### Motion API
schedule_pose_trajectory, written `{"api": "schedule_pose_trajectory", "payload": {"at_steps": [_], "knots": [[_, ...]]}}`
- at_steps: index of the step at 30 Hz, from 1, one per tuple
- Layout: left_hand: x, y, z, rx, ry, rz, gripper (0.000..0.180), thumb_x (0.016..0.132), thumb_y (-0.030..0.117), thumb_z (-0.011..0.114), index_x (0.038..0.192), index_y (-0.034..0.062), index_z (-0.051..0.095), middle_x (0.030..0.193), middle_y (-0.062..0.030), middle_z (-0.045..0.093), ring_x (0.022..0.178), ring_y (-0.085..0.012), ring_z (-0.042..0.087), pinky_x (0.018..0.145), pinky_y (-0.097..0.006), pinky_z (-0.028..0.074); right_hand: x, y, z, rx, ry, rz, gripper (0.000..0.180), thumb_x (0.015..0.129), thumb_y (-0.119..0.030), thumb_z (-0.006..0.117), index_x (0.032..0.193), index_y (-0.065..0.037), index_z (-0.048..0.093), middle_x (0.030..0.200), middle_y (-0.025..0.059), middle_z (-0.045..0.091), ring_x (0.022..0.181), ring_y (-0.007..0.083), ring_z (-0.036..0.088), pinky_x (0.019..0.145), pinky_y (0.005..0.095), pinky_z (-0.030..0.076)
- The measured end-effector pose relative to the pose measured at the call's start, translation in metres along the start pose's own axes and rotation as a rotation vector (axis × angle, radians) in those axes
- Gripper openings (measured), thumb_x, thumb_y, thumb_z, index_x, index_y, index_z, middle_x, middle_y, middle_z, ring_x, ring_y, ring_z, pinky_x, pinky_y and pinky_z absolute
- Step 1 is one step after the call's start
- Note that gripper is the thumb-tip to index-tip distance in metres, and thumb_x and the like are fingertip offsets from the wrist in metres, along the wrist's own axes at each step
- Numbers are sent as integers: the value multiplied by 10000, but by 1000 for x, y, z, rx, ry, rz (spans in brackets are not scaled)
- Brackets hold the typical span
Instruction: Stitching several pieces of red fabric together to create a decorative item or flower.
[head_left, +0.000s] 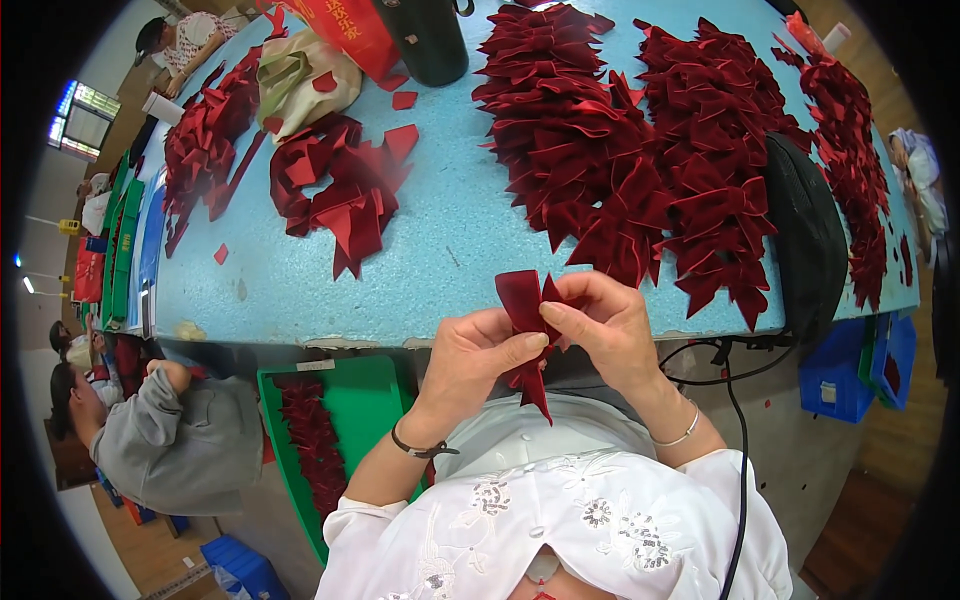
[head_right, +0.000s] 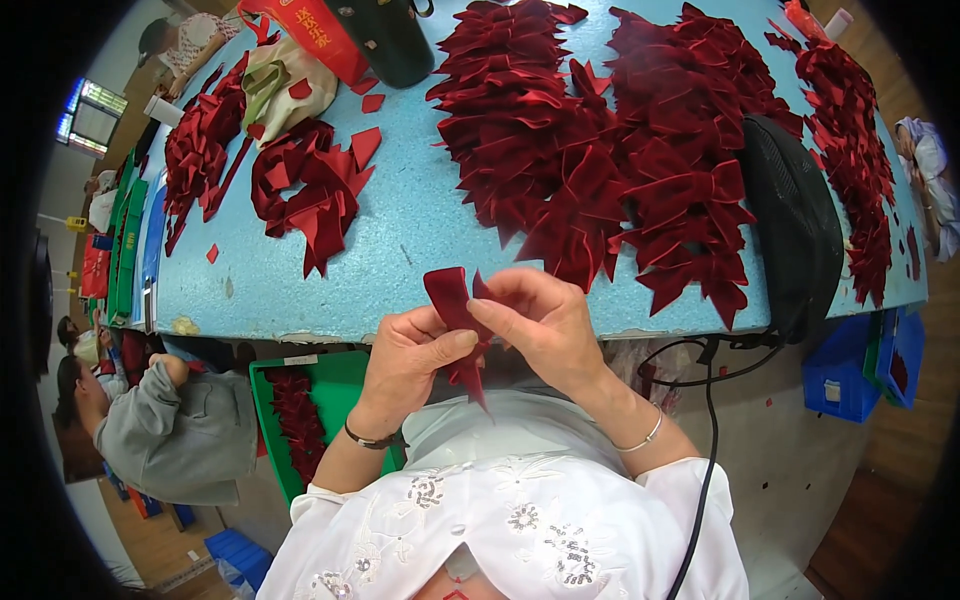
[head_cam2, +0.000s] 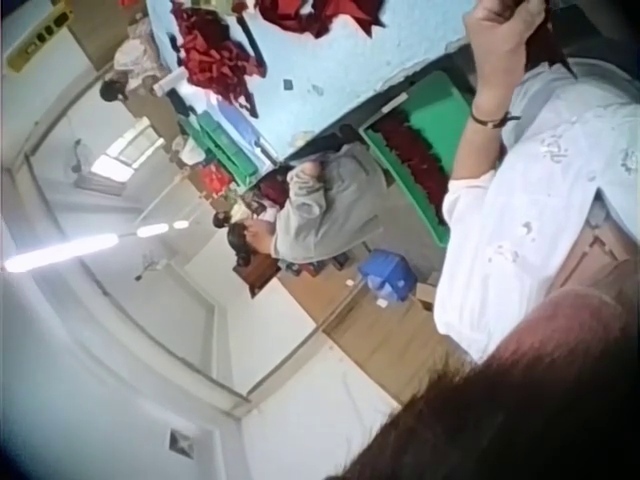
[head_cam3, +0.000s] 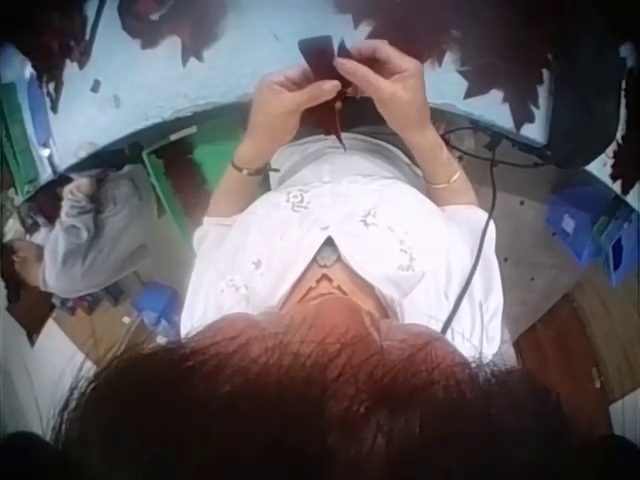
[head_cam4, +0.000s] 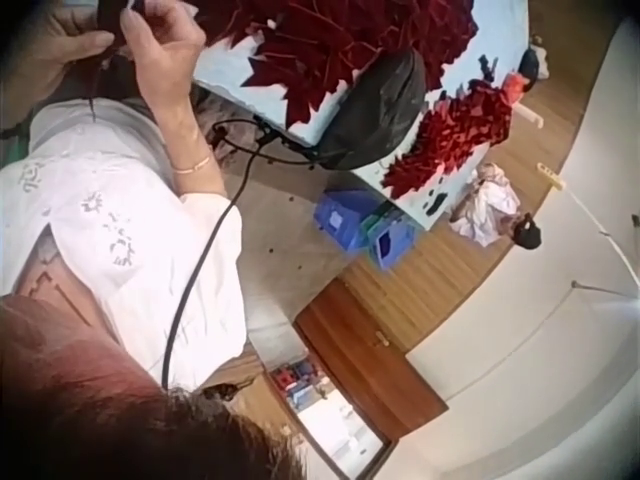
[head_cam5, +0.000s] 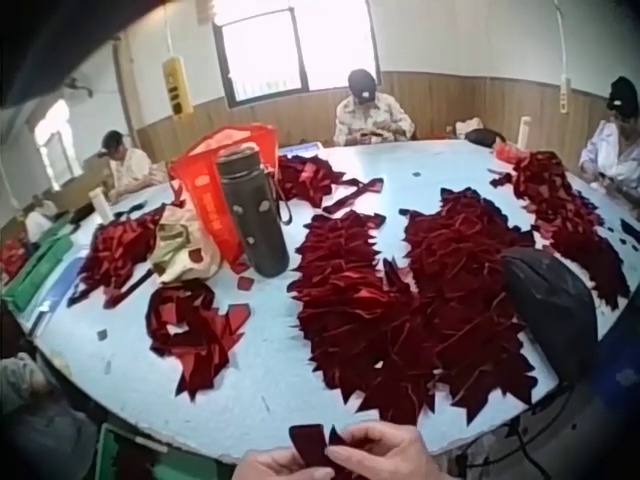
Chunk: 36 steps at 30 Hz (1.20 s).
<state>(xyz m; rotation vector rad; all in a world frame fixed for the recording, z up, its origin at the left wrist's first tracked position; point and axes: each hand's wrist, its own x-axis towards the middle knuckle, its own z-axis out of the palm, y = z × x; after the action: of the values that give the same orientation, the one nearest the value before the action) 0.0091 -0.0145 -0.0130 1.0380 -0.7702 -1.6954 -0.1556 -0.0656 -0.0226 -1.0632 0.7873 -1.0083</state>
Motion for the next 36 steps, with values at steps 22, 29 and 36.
{"api": "schedule_pose_trajectory", "payload": {"at_steps": [22,29,36], "knots": [[-2,-5,7,72,84,27,205,824,61,648,992,-49,607,853,-85,652,743,-123,617,675,-248,513,-1,-5,5,-45,22,-72,116,823,-67,646,899,12,607,725,-2,594,617,55,554,514,166,427],[-3,1,12,72,99,127,234,836,40,625,1047,-47,576,952,-76,632,858,-112,600,755,-240,498,0,-6,-7,-14,-140,135,101,806,-67,662,845,4,602,737,-3,590,676,54,543,565,188,441],[-5,2,-4,80,192,196,232,811,-16,627,1036,-44,581,967,-77,628,882,-108,586,784,-229,481,-1,-8,-6,32,-144,121,105,816,-90,658,811,-6,596,727,-9,581,641,50,514,567,187,422]]}}
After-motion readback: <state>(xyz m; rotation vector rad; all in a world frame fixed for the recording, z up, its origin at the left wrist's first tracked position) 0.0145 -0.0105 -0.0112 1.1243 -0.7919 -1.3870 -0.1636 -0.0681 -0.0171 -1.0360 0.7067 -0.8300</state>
